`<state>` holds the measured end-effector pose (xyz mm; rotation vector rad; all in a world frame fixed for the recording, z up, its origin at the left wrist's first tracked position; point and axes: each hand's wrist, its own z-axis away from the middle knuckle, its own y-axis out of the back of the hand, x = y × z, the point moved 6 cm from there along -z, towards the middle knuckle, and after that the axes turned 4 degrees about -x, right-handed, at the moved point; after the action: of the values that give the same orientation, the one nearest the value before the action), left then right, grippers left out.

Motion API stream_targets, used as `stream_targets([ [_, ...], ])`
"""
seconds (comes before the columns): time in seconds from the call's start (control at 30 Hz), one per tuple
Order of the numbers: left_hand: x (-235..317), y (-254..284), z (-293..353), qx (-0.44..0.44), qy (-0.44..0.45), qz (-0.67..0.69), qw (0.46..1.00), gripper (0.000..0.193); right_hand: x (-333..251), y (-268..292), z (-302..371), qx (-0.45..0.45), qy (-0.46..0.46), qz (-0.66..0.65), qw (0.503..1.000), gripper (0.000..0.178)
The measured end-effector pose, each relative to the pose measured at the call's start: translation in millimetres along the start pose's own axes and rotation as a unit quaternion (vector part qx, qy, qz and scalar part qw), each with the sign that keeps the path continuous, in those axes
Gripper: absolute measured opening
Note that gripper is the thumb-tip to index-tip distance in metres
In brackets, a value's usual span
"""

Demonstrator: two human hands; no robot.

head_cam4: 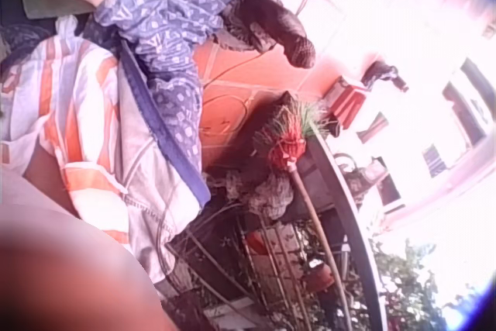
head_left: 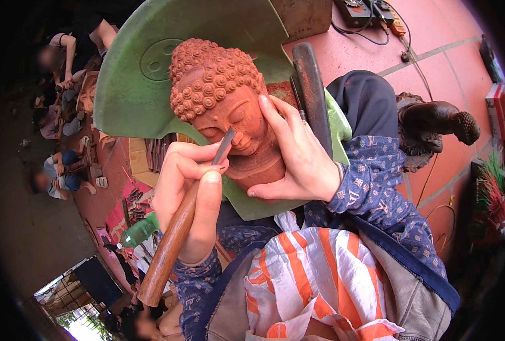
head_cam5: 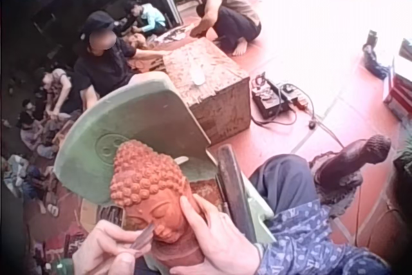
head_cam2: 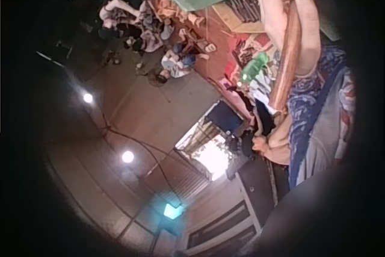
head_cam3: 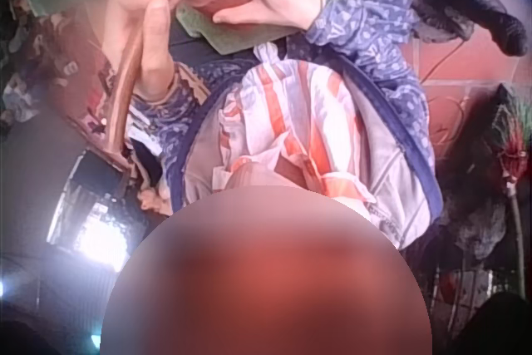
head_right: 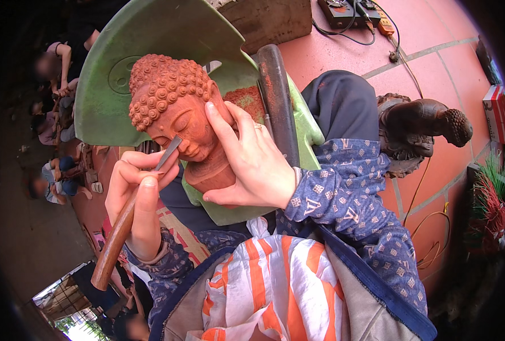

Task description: The person carves a wooden Buddha head using a chisel and mallet. They hold the head steady with one hand while striking the chisel with the other to refine facial features.

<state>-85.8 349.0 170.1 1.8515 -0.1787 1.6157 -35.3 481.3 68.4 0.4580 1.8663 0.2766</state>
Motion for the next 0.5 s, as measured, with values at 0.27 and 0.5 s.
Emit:
stream_targets([
  [0.27,-8.9,7.2,-9.7,-0.048,0.026,0.096,0.994,0.014,1.6,0.3,0.5,0.002,-0.002,0.004,1.0,0.122],
  [0.5,-13.8,14.4,-10.6,-0.139,-0.034,0.113,0.983,0.015,1.0,-0.9,0.3,0.004,0.0,0.0,1.0,0.122],
])
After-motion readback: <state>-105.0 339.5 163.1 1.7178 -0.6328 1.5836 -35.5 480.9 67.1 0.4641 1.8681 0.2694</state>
